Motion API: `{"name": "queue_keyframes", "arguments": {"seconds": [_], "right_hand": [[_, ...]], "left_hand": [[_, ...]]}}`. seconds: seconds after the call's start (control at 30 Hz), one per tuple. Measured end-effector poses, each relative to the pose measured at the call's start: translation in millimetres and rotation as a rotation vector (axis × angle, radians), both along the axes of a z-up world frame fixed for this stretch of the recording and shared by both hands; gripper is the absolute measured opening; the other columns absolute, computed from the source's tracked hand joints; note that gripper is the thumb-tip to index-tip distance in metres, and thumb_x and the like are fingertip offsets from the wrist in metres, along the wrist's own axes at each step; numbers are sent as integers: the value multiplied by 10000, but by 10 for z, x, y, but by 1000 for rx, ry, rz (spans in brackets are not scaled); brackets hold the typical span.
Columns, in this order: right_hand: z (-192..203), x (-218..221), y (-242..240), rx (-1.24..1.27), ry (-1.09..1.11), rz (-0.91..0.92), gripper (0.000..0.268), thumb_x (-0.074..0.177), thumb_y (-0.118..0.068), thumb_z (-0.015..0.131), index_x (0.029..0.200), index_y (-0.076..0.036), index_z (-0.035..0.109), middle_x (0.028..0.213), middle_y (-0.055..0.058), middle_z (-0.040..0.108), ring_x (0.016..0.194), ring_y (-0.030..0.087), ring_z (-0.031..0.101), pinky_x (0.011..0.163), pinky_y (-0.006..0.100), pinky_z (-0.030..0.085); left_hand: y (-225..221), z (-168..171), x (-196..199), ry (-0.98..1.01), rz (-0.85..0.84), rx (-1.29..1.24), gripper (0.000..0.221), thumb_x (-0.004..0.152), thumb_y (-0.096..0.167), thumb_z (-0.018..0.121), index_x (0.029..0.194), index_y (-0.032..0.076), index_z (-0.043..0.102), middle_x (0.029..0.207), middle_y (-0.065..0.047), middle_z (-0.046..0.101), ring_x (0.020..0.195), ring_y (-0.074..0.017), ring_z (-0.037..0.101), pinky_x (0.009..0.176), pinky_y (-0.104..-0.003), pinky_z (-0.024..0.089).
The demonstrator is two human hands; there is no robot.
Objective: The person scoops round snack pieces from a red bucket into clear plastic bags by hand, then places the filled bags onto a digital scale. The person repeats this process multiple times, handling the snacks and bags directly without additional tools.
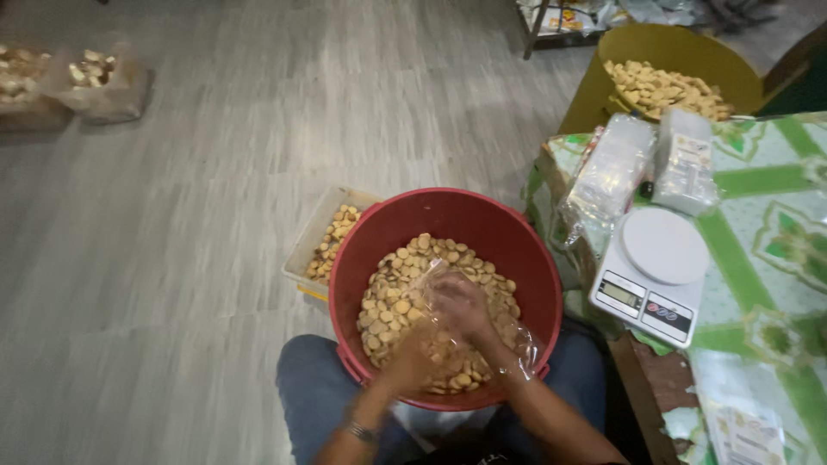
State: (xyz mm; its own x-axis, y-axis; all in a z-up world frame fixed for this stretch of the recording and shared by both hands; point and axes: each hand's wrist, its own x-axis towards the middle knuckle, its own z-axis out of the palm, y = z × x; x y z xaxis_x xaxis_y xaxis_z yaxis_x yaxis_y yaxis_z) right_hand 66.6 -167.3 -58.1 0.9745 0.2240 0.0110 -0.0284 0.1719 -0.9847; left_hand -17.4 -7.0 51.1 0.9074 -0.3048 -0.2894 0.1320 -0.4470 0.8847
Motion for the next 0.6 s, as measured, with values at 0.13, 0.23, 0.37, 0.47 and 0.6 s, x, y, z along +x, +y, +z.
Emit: {"name": "queue_keyframes", "arguments": {"seconds": [0.13,0.23,0.37,0.47,0.6], "right_hand": [[410,-248,-99,-282,-343,155,311,984,-139,678,1275,-33,659,1406,98,595,1286,260,603,1078,418,535],[482,-337,-162,-266,-414,239,242,1097,-187,592,1231,-57,747,1496,102,615,1363,287,593,1111,431,509],[537,-395,-174,-372,-490,151,381,1010,-256,610,1273,0,712,1402,164,587,1260,292,582,993,417,522],[464,-337,-206,-409,-596,151,269,1031,-241,633,1140,-26,754,1235,140,711,1102,238,679,901,379,564],[470,-481,-57,-350,-167,270,213,1006,-255,679,981,-64,770,996,88,741,794,179,734,669,344,628]], "left_hand": [[585,-246,737,-378,252,-249,711,981,382,645,1536,8,406,1514,-187,476,1399,-273,445,1134,-392,363],[445,-325,747,27,236,-622,551,1018,408,594,1395,8,628,1328,-106,700,1209,-182,640,1060,-331,488],[353,-211,752,159,211,-824,458,1034,364,601,1236,-30,718,1088,-79,759,976,-138,709,921,-296,561],[354,-189,734,148,234,-841,413,1005,320,637,1192,-36,729,1033,-71,777,913,-132,725,860,-283,587],[335,-284,664,177,356,-870,366,1035,258,651,1177,-70,732,981,-88,765,837,-146,699,763,-284,563]]}}
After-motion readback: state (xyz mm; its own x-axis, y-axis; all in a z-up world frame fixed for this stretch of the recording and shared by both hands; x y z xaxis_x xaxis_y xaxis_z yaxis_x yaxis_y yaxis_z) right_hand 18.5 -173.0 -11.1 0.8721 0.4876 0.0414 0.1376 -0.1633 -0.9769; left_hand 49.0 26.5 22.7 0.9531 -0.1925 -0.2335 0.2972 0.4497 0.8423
